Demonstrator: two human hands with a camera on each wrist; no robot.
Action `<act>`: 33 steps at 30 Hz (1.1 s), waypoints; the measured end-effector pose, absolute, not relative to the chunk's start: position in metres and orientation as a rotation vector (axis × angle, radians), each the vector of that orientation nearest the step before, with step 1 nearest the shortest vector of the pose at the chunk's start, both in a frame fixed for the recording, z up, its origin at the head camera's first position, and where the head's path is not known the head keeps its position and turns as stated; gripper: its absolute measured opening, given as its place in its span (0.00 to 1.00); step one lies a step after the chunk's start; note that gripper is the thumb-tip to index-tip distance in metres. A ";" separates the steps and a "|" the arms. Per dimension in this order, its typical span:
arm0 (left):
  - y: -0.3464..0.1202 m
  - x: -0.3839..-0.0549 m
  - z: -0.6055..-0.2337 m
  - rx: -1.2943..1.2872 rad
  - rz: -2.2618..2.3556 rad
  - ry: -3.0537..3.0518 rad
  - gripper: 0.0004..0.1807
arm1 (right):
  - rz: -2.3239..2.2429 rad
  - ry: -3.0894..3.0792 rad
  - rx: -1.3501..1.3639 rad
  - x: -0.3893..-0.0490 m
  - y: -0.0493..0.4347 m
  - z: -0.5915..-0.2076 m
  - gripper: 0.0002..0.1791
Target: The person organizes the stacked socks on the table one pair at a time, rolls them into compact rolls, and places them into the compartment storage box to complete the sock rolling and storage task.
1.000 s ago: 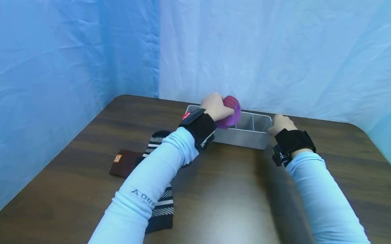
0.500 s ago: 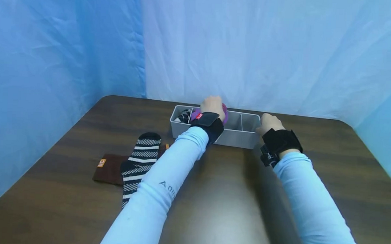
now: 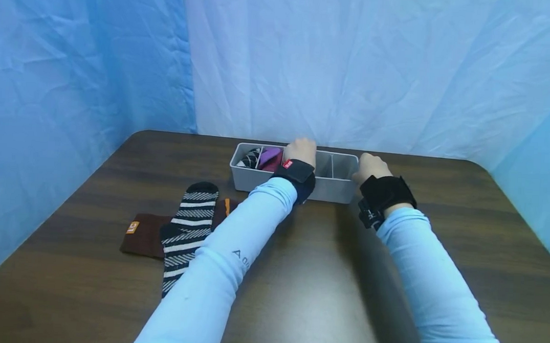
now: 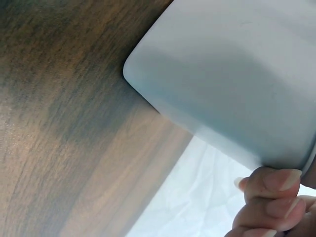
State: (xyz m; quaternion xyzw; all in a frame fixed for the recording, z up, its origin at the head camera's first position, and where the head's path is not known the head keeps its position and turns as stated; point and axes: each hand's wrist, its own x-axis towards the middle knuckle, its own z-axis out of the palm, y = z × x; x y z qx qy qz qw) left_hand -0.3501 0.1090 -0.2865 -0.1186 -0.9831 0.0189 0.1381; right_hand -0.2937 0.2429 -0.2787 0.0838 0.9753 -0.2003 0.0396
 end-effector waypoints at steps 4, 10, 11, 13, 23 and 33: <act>0.104 -0.349 -0.290 -0.326 0.056 -2.856 0.09 | -0.606 2.992 0.268 -0.295 0.238 -0.281 0.13; 0.098 -0.344 -0.283 -0.324 0.010 -2.948 0.10 | -0.581 2.991 0.258 -0.299 0.235 -0.283 0.14; 0.098 -0.344 -0.282 -0.330 -0.012 -2.970 0.10 | -0.573 2.995 0.251 -0.300 0.235 -0.283 0.14; 0.097 -0.342 -0.277 -0.350 -0.055 -3.014 0.10 | -0.550 3.013 0.236 -0.302 0.236 -0.284 0.13; 0.074 -0.320 -0.242 -0.513 0.112 -2.961 0.09 | -0.553 3.025 0.233 -0.313 0.250 -0.292 0.11; -0.019 -0.260 -0.286 -0.680 0.164 -2.792 0.13 | -0.526 3.052 0.161 -0.334 0.265 -0.297 0.10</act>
